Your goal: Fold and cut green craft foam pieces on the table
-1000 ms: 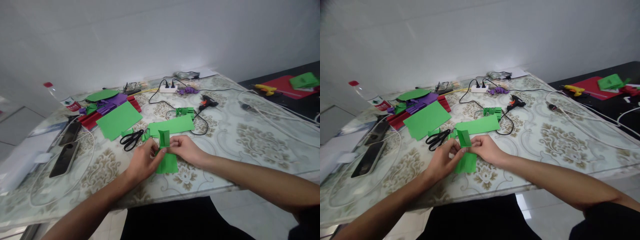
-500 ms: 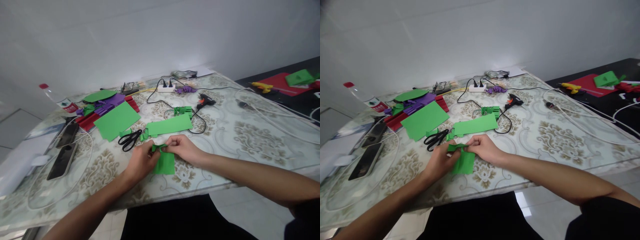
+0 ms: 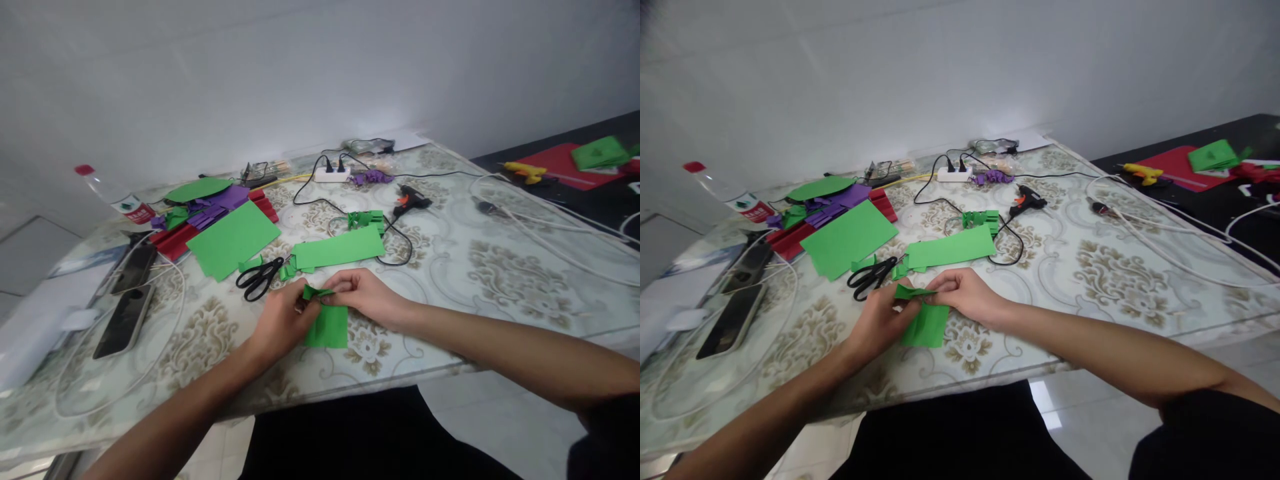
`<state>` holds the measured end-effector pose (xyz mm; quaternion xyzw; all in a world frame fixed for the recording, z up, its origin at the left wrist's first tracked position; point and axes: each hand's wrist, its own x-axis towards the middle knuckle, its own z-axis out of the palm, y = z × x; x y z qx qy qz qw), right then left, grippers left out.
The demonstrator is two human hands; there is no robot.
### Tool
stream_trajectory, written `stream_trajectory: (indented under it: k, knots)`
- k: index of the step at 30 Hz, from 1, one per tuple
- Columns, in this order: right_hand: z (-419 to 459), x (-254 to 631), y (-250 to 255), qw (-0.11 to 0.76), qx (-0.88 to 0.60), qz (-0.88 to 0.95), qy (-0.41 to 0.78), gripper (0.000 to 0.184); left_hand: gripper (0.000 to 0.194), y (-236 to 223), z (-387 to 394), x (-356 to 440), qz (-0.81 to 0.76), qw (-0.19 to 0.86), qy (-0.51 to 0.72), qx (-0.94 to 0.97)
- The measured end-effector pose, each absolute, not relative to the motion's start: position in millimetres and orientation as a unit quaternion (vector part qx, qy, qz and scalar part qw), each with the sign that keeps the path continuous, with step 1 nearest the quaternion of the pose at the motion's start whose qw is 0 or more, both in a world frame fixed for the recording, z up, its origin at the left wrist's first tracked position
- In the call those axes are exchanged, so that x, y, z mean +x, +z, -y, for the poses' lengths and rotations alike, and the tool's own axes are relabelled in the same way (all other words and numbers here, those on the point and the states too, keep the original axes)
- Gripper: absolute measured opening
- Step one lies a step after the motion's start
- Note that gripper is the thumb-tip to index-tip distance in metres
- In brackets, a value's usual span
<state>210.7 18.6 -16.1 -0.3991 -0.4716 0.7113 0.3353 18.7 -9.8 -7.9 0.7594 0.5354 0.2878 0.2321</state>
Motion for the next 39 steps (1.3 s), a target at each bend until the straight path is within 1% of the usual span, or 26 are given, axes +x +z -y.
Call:
stream_trajectory:
  k: [6, 12, 16, 24, 34, 39]
  knots:
    - [-19.1, 211.2, -17.3, 0.348, -0.425, 0.467, 0.693, 0.019, 0.015, -3.4, 10.4, 21.8, -0.542, 0.219, 0.265, 0.767]
    - [-19.0, 214.0, -17.2, 0.349, -0.418, 0.452, 0.706, 0.013, 0.018, -2.8, 9.4, 26.4, -0.553, 0.215, 0.252, 0.764]
    - [-19.1, 215.6, -17.2, 0.345, -0.41, 0.452, 0.713, 0.01, 0.016, -3.4, 8.5, 28.0, -0.539, 0.22, 0.256, 0.771]
    - [-19.9, 216.8, -16.2, 0.34, -0.433, 0.453, 0.701, 0.011, 0.01, -4.1, 7.6, 28.0, -0.533, 0.235, 0.262, 0.769]
    - [-19.5, 217.7, -17.9, 0.338, -0.423, 0.468, 0.698, 0.015, 0.016, -4.1, 7.8, 28.8, -0.535, 0.226, 0.257, 0.773]
    - [-19.5, 217.9, -17.8, 0.345, -0.422, 0.46, 0.701, 0.016, 0.011, -3.0, 8.6, 28.1, -0.515, 0.248, 0.262, 0.777]
